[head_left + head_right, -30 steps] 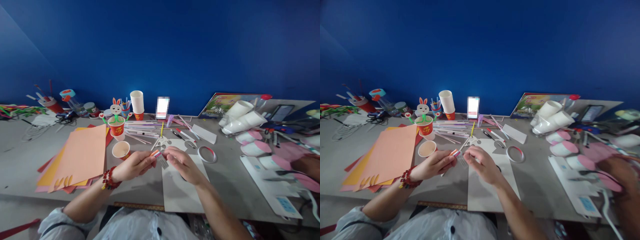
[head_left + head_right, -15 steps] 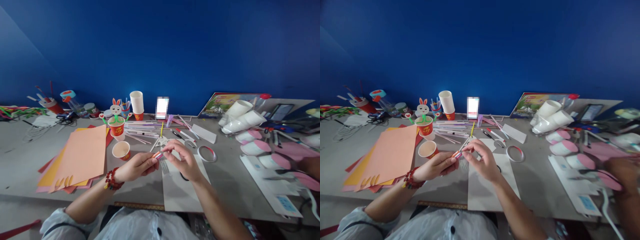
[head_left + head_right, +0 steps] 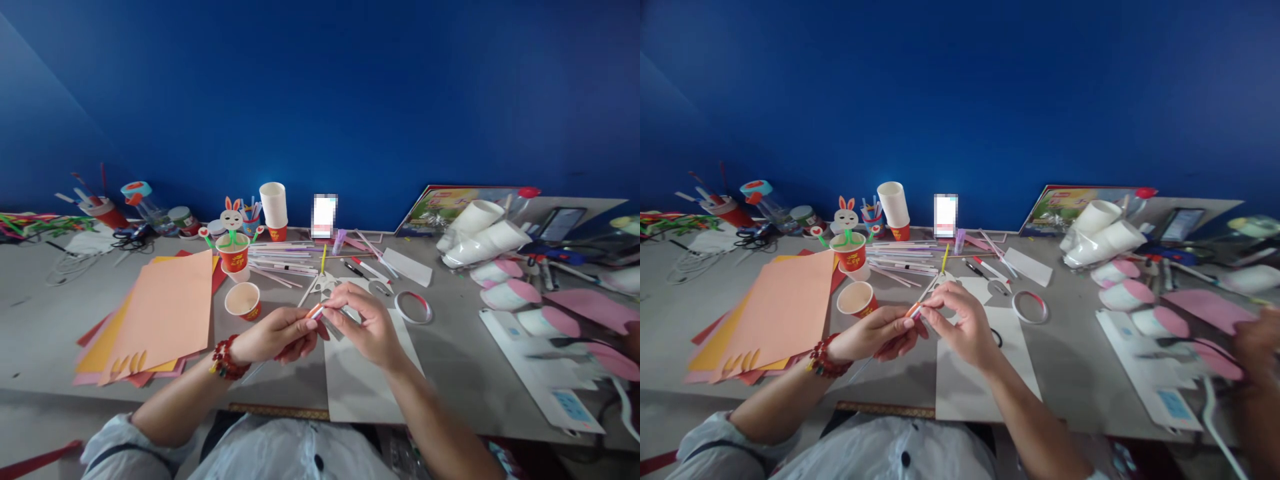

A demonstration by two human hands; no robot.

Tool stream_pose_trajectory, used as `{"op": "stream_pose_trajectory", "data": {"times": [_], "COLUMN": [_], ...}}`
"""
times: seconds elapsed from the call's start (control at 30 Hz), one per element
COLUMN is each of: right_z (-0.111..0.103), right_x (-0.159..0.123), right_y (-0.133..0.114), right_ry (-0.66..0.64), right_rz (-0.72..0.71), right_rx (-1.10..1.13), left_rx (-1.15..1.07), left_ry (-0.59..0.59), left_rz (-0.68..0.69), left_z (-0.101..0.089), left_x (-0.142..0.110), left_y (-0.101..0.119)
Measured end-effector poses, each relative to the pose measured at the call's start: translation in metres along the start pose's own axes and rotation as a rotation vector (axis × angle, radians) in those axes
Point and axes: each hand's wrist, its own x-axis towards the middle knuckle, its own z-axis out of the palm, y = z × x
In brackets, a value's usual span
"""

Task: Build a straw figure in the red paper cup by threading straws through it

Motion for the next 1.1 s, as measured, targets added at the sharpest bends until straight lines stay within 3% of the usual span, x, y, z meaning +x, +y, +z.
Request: {"op": "stream_pose_trajectory", "data": {"times": [0.13,0.4,0.57,0.7,0.87,0.97,1.03,1.1], "right_z": [0.002,0.004,-0.005,-0.013,-0.012,-0.012,-0.012,-0.012], "right_x": [-0.001,-0.003,-0.001,0.003,0.005,0.005,0.004,0.004], "right_y": [-0.001,-0.002,0.003,0.012,0.027,0.037,0.041,0.042], "right_ry": [0.042,0.063,0.052,-0.157,-0.348,-0.468,-0.493,-0.436], "right_rz": [0.004,0.005,0.18,0.424,0.571,0.669,0.706,0.744], "right_rx": [-0.002,-0.025,0.036,0.036,0.024,0.087,0.189,0.259], "left_rx": [-0.026,-0.037,-0.008,0.168,0.651,0.809,0.86,0.886], "left_ry": [0.065,0.058,0.062,0.066,0.063,0.067,0.064,0.058], "left_rz": [-0.013,-0.012,-0.015,0.014,0.132,0.146,0.143,0.131], "left_z": [0.007,0.011,0.01,0.01,0.011,0.01,0.01,0.01], "left_x": [0.0,0.001,0.0,-0.002,0.0,0.001,0.002,0.002], "left_y": [0.003,0.003,0.0,0.005,0.007,0.002,0.0,-0.001]}}
